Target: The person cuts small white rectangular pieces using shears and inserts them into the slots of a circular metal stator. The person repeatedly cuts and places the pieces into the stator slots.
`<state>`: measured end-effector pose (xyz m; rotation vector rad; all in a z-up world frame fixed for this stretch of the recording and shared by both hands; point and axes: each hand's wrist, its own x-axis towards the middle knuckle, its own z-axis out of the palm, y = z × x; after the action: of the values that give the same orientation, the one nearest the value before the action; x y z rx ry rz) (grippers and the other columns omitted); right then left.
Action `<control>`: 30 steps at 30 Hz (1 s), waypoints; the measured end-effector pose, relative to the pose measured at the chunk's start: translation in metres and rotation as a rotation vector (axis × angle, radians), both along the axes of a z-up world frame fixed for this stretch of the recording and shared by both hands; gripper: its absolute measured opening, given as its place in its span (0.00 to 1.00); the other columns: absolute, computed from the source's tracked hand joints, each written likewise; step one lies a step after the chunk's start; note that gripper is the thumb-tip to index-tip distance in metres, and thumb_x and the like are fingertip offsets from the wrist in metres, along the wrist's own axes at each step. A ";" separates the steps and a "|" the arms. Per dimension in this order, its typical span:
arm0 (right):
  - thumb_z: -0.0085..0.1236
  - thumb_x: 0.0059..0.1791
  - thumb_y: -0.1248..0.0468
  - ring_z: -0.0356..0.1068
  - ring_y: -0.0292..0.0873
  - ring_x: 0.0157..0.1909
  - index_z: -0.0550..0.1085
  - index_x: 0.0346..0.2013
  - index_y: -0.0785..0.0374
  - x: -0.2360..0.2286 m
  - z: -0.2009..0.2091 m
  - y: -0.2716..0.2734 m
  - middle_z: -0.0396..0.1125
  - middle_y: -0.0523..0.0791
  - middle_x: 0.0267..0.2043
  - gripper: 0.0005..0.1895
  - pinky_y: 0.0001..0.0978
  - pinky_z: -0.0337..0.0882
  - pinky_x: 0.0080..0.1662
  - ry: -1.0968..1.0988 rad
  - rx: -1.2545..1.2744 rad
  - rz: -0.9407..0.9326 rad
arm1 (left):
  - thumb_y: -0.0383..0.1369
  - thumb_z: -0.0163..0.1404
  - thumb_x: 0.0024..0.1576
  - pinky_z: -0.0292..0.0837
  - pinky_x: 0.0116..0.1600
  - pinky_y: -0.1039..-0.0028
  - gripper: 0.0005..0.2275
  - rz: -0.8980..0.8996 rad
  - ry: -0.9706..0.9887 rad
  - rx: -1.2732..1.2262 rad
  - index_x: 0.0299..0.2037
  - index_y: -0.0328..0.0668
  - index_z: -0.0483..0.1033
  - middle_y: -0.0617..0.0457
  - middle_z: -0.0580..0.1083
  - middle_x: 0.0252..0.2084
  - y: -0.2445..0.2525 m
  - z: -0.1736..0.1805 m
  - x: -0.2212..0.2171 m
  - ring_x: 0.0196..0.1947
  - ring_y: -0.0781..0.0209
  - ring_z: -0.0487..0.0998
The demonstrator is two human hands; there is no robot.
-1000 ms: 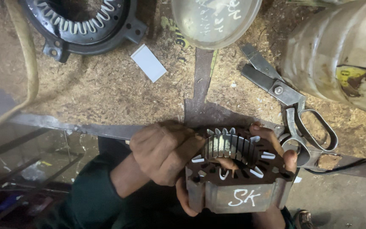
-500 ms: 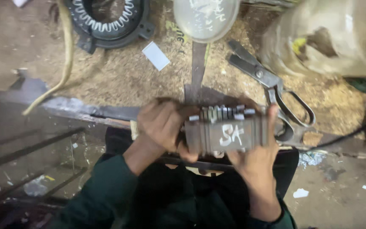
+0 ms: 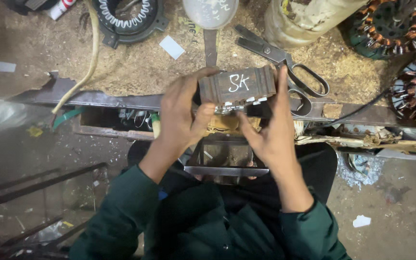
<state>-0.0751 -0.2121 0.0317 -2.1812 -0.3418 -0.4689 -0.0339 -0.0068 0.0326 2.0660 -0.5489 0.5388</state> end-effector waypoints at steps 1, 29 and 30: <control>0.67 0.51 0.76 0.72 0.59 0.65 0.38 0.78 0.64 -0.004 -0.001 0.004 0.56 0.66 0.73 0.54 0.39 0.75 0.63 -0.021 0.087 -0.002 | 0.63 0.30 0.71 0.74 0.54 0.58 0.35 -0.042 0.028 -0.062 0.60 0.36 0.72 0.41 0.78 0.50 -0.002 0.001 0.000 0.50 0.45 0.81; 0.45 0.56 0.34 0.56 0.57 0.76 0.61 0.65 0.80 0.008 -0.066 -0.042 0.54 0.61 0.74 0.47 0.57 0.58 0.75 0.603 1.056 0.155 | 0.45 0.50 0.61 0.76 0.42 0.72 0.10 -0.049 -0.129 -0.006 0.35 0.52 0.75 0.53 0.80 0.46 -0.012 -0.053 0.006 0.48 0.53 0.84; 0.46 0.57 0.35 0.55 0.57 0.77 0.62 0.66 0.81 0.010 -0.064 -0.047 0.54 0.61 0.75 0.48 0.55 0.57 0.75 0.607 1.033 0.182 | 0.44 0.50 0.59 0.76 0.42 0.71 0.10 -0.088 -0.104 -0.028 0.35 0.50 0.76 0.51 0.79 0.46 -0.008 -0.049 0.006 0.49 0.50 0.84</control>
<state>-0.0648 -0.2591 -0.0326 -1.1710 0.0553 0.1373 -0.0279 -0.0150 -0.0162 1.9857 -0.6865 0.6004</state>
